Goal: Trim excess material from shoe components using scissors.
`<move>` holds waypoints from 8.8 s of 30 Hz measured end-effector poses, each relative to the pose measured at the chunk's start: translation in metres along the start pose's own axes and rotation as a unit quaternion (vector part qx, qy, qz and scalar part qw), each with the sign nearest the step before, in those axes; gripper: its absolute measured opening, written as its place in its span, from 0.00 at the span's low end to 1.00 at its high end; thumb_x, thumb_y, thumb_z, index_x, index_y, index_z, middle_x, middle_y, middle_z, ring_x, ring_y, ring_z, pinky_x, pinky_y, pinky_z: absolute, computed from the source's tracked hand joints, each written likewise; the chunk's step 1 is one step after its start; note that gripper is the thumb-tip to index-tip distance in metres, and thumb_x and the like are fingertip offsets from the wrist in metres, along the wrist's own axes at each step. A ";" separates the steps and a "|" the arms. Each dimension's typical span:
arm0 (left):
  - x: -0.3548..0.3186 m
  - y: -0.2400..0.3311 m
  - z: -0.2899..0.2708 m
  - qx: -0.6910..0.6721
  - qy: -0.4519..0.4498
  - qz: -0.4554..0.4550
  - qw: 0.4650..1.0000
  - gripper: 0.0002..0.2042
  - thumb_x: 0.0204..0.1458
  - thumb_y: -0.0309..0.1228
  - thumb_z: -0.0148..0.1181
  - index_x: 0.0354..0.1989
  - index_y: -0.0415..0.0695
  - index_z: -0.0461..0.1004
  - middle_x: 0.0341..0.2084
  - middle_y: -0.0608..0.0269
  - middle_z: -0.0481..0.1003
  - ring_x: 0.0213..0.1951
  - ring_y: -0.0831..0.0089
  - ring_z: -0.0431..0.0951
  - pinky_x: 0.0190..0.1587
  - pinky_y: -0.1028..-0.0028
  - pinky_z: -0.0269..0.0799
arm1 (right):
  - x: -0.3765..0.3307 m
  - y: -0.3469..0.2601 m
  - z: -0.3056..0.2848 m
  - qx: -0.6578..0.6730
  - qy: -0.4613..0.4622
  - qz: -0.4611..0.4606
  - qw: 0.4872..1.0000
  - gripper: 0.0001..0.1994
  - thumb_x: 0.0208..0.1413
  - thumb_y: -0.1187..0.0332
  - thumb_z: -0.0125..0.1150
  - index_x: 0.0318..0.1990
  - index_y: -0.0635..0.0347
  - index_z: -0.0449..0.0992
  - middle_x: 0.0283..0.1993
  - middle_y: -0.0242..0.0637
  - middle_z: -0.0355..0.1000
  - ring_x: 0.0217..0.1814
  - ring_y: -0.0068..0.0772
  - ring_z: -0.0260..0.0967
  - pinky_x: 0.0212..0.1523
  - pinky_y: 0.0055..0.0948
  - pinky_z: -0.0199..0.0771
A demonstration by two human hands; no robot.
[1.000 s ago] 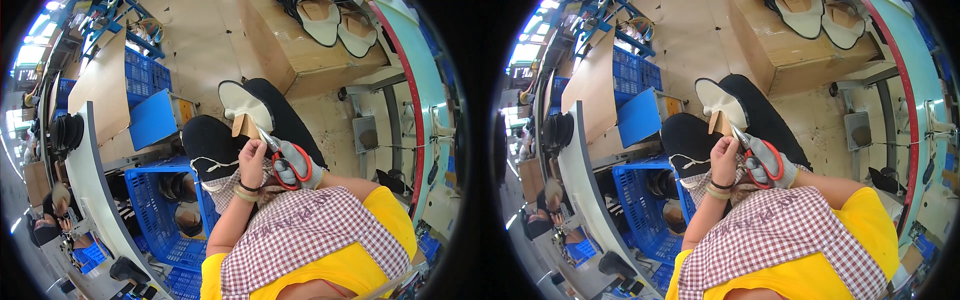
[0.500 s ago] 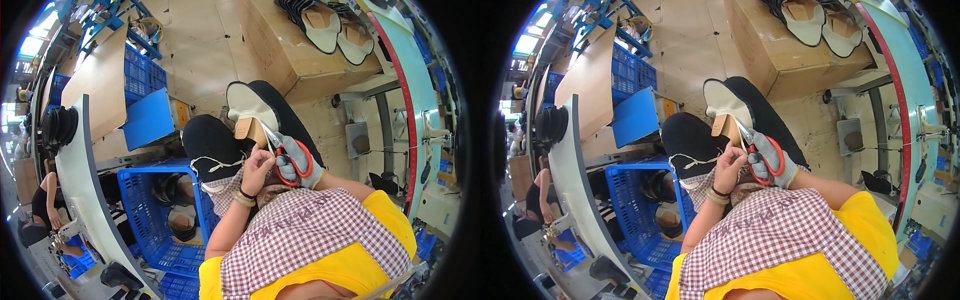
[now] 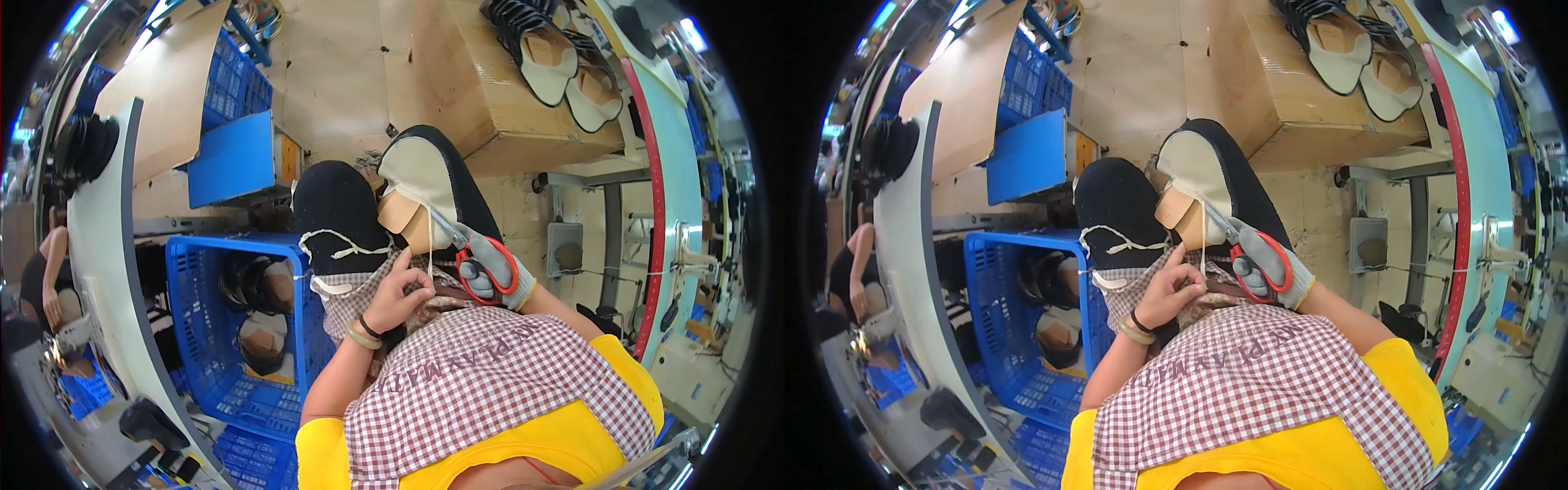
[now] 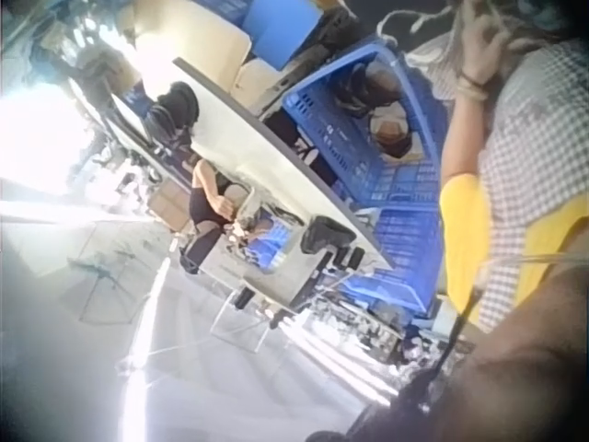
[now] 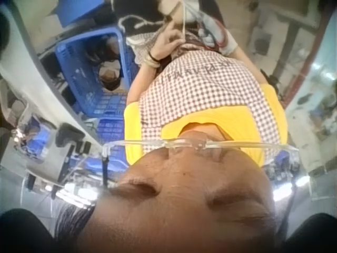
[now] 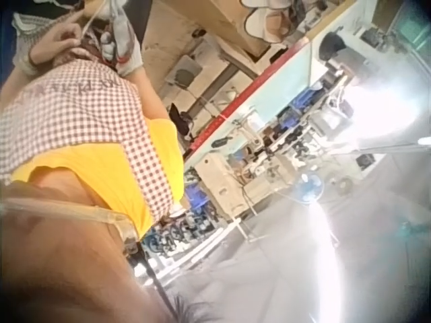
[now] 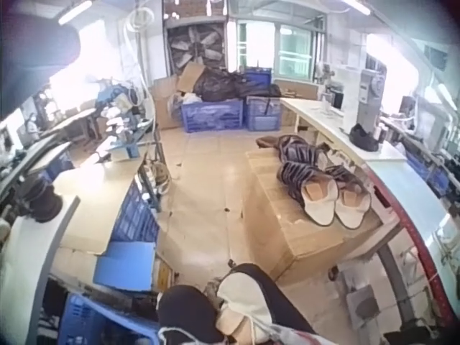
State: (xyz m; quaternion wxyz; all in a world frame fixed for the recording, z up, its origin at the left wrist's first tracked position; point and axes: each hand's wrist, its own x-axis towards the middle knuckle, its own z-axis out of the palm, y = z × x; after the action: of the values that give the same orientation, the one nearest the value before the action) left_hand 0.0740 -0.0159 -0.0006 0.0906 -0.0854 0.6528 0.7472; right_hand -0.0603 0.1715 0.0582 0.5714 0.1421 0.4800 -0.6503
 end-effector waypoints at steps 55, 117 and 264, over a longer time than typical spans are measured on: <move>0.081 0.003 0.015 0.038 0.279 0.061 0.958 0.04 0.44 0.24 0.60 0.26 0.37 0.73 0.40 0.50 0.67 0.44 0.56 0.71 0.47 0.66 0.68 | 0.027 -0.086 0.010 -0.237 0.035 0.132 0.962 0.21 0.59 0.52 0.55 0.56 0.48 0.67 0.25 0.26 0.70 0.17 0.13 0.61 0.14 0.12 0.58; 0.104 0.032 0.002 0.137 0.225 0.118 0.958 0.02 0.51 0.21 0.53 0.31 0.37 0.67 0.36 0.53 0.69 0.36 0.59 0.70 0.43 0.68 0.67 | -0.014 -0.038 0.021 -0.133 0.032 -0.054 0.989 0.28 0.60 0.63 0.51 0.68 0.52 0.54 0.24 0.24 0.63 0.15 0.12 0.53 0.14 0.14 0.54; -0.010 0.070 -0.102 0.122 0.591 0.161 0.781 0.09 0.56 0.30 0.55 0.34 0.36 0.74 0.32 0.57 0.75 0.34 0.72 0.75 0.38 0.73 0.70 | 0.030 -0.014 -0.017 0.092 -0.137 -0.036 0.986 0.24 0.57 0.38 0.48 0.38 0.51 0.66 0.23 0.28 0.66 0.13 0.17 0.54 0.12 0.17 0.56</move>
State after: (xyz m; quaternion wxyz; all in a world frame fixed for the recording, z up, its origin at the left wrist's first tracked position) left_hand 0.0679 -0.1268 0.0551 -0.4248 -0.3917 0.6688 0.4679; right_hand -0.0883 0.1653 0.0340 0.5926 0.0864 0.3397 -0.7252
